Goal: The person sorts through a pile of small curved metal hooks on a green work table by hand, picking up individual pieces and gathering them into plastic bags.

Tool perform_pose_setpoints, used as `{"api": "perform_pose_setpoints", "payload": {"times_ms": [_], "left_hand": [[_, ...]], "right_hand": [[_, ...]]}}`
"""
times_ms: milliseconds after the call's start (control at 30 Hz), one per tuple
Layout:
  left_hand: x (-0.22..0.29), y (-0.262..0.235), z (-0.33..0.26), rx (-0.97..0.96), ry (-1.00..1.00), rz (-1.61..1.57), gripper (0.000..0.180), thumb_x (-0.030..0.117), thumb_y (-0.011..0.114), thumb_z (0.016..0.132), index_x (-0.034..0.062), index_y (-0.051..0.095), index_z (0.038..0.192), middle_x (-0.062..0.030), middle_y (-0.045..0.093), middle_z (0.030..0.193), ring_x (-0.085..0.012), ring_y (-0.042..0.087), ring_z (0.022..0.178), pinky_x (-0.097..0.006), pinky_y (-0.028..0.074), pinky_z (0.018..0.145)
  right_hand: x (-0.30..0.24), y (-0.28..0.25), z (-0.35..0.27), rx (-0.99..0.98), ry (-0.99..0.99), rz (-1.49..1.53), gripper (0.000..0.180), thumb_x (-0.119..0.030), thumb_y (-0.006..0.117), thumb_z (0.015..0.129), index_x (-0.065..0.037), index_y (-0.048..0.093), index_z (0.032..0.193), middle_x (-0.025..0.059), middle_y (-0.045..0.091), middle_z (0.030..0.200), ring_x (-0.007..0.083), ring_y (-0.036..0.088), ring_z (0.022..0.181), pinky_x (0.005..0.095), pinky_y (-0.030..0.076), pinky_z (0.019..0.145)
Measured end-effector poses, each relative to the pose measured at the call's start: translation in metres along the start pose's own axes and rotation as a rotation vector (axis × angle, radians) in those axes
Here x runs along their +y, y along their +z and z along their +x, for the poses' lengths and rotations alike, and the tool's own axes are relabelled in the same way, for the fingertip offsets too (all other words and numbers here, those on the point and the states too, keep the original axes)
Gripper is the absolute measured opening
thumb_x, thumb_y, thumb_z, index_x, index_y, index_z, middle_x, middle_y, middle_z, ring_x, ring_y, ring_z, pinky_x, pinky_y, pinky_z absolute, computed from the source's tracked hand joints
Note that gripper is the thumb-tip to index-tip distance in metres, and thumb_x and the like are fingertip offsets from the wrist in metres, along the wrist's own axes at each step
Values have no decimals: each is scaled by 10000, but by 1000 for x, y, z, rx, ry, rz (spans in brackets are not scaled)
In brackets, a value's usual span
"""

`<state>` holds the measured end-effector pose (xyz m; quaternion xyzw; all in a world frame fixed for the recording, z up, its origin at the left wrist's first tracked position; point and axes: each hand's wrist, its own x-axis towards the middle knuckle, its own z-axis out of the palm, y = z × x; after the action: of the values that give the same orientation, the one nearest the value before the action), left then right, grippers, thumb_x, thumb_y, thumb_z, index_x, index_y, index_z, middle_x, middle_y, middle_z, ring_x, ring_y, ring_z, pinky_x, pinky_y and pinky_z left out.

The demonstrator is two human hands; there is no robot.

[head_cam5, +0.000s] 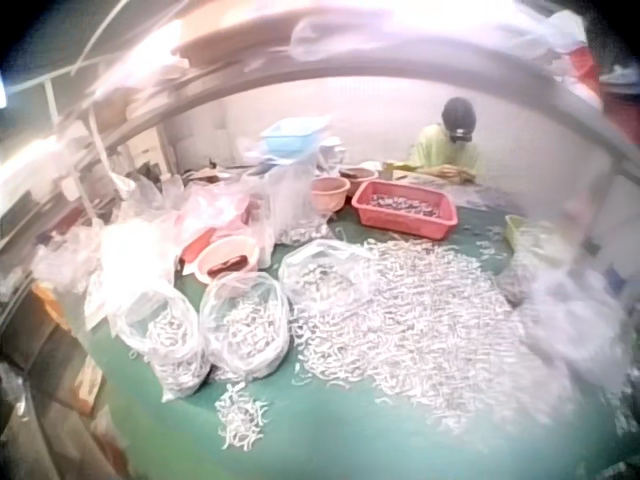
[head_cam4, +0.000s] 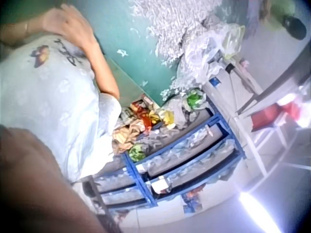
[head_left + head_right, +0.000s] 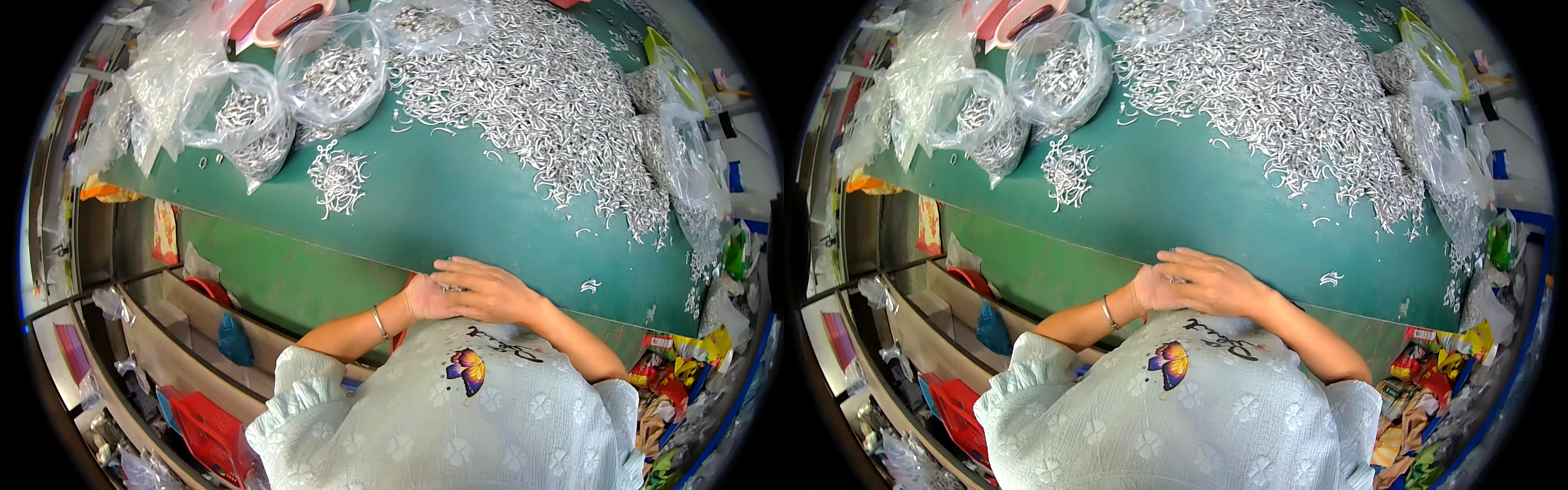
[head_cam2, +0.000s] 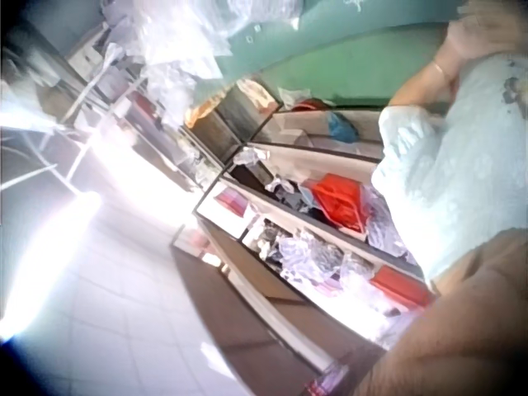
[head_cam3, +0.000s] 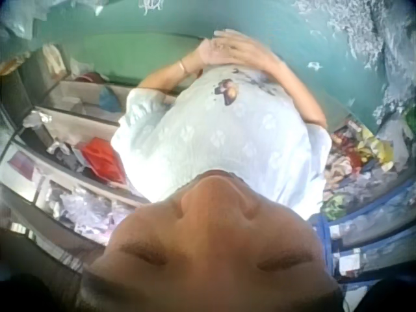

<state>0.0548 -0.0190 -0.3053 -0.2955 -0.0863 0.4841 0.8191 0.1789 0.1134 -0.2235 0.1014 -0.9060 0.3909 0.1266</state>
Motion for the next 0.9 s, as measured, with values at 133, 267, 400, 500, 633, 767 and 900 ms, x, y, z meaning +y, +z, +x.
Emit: {"api": "perform_pose_setpoints", "payload": {"times_ms": [133, 267, 400, 500, 633, 767, 900], "left_hand": [[2, -1, -2, -96, -56, -32, 489, 406, 257, 1008, 66, 484, 1276, -162, 515, 1308, -318, 508, 1202, -518, 371, 1069], [-1, 1, 5, -55, -14, -18, 487, 397, 247, 1010, 72, 469, 1295, -160, 510, 1321, -284, 513, 1206, -464, 389, 1074], [-4, 12, -1, -42, 10, 142, 492, 372, 247, 1011, 47, 466, 1308, -185, 474, 1375, -338, 485, 1243, -537, 374, 1058], [7, -14, -3, -22, -31, 34, 490, 350, 246, 1007, 14, 484, 1273, -216, 485, 1353, -358, 487, 1237, -567, 371, 1041], [4, -12, -5, -22, -38, 21, 456, 290, 255, 990, -39, 509, 1178, -240, 559, 1232, -358, 563, 1134, -543, 426, 990], [1, -36, -4, -204, -66, 143, 422, 220, 313, 974, -76, 513, 1200, -250, 539, 1274, -339, 554, 1163, -482, 431, 1012], [-21, -3, 2, 140, 2, 451, 492, 205, 361, 1008, -101, 366, 1392, -258, 342, 1480, -309, 392, 1354, -395, 321, 1126]], "right_hand": [[-9, 3, -5, 60, -31, 85, 324, -100, 770, 700, -31, 684, 1006, 156, 601, 1231, 318, 555, 1201, 468, 467, 1007], [-2, -3, -5, 167, 15, 70, 469, -135, 758, 709, -37, 633, 1151, 150, 547, 1328, 331, 495, 1270, 476, 433, 1029], [-10, -3, -1, -56, 109, -159, 413, -206, 674, 792, -26, 623, 1160, 124, 488, 1407, 307, 409, 1348, 489, 349, 1104], [-15, 2, -10, -144, 26, -219, 351, -175, 593, 840, -5, 617, 1147, 129, 530, 1363, 298, 453, 1317, 483, 371, 1092], [-21, 9, -12, -50, -14, -236, 319, -88, 543, 797, 27, 633, 1080, 147, 579, 1290, 277, 510, 1264, 433, 389, 1092], [-30, 11, -17, -46, -37, -129, 279, -86, 547, 790, 26, 642, 1028, 168, 607, 1227, 289, 578, 1159, 437, 424, 1057], [-31, 21, -24, -7, -50, -44, 237, -77, 553, 778, 34, 659, 958, 181, 634, 1147, 316, 598, 1113, 432, 450, 1005]]}}
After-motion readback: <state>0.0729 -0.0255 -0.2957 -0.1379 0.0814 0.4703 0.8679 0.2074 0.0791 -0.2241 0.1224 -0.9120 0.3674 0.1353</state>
